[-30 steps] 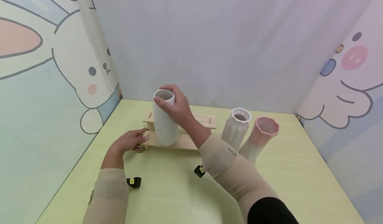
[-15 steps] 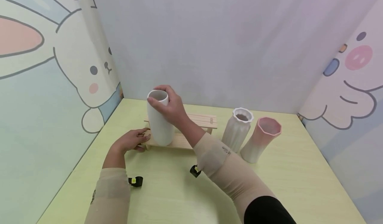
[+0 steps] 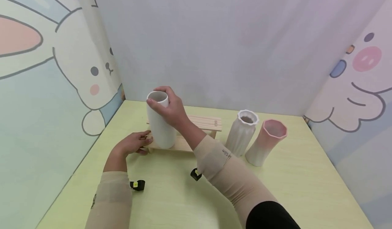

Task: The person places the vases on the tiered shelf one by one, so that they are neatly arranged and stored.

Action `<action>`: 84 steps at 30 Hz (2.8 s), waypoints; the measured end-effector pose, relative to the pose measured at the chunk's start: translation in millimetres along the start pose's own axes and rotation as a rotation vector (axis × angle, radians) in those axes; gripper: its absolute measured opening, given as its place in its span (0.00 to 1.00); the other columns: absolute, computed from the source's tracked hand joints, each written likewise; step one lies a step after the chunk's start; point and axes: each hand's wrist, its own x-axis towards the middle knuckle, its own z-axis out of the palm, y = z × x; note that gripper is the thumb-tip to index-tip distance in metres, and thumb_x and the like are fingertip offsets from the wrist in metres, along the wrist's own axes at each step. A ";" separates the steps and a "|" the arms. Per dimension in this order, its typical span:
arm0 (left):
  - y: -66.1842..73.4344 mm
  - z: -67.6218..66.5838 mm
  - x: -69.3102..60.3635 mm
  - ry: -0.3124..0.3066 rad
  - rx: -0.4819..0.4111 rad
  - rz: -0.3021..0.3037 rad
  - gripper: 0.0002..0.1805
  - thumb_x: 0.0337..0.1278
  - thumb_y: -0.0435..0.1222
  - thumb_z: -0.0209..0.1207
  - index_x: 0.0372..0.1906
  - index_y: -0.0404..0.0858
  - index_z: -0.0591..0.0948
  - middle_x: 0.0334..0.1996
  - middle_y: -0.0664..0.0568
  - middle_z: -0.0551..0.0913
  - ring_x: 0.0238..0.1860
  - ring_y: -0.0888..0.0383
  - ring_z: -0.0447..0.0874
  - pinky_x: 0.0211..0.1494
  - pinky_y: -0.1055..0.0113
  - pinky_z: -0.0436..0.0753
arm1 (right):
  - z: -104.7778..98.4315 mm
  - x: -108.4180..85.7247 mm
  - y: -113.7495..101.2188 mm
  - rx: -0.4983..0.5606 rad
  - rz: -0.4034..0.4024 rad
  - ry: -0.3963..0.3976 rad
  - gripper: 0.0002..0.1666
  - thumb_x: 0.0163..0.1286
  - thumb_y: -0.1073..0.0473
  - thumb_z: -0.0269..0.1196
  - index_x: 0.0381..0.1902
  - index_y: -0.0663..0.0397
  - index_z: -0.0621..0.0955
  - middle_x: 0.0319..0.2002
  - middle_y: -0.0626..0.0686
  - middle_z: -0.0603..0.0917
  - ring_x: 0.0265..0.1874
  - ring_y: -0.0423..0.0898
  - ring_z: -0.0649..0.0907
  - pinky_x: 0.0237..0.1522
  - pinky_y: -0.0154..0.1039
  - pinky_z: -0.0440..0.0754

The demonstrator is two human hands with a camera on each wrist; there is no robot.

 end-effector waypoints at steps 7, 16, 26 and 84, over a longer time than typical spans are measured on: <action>-1.0 -1.6 0.1 0.006 0.024 0.021 0.41 0.72 0.50 0.53 0.79 0.40 0.49 0.73 0.30 0.57 0.53 0.43 0.85 0.56 0.51 0.84 | 1.7 -1.7 -0.3 0.027 0.016 0.016 0.26 0.64 0.42 0.64 0.56 0.42 0.73 0.43 0.50 0.83 0.36 0.44 0.84 0.31 0.37 0.87; -4.1 -3.6 -3.4 0.003 0.030 0.034 0.41 0.71 0.50 0.53 0.79 0.40 0.49 0.73 0.31 0.57 0.58 0.41 0.81 0.54 0.53 0.85 | 7.6 -1.8 -0.6 0.038 0.027 0.019 0.26 0.64 0.43 0.65 0.57 0.42 0.72 0.43 0.50 0.82 0.36 0.43 0.84 0.30 0.36 0.86; 0.2 -3.8 -5.5 -0.003 0.056 0.063 0.40 0.72 0.47 0.52 0.79 0.39 0.49 0.73 0.31 0.58 0.65 0.36 0.71 0.54 0.53 0.85 | 8.5 -2.7 -0.6 0.024 0.009 0.025 0.26 0.65 0.44 0.64 0.57 0.41 0.72 0.44 0.49 0.82 0.37 0.42 0.83 0.31 0.35 0.86; -7.3 -4.1 -5.2 -0.003 0.077 0.018 0.46 0.67 0.57 0.54 0.79 0.41 0.48 0.74 0.30 0.54 0.55 0.42 0.84 0.61 0.48 0.81 | -97.0 -77.0 -37.4 -0.174 -0.550 0.107 0.58 0.66 0.29 0.57 0.74 0.66 0.50 0.76 0.60 0.56 0.74 0.55 0.62 0.72 0.55 0.65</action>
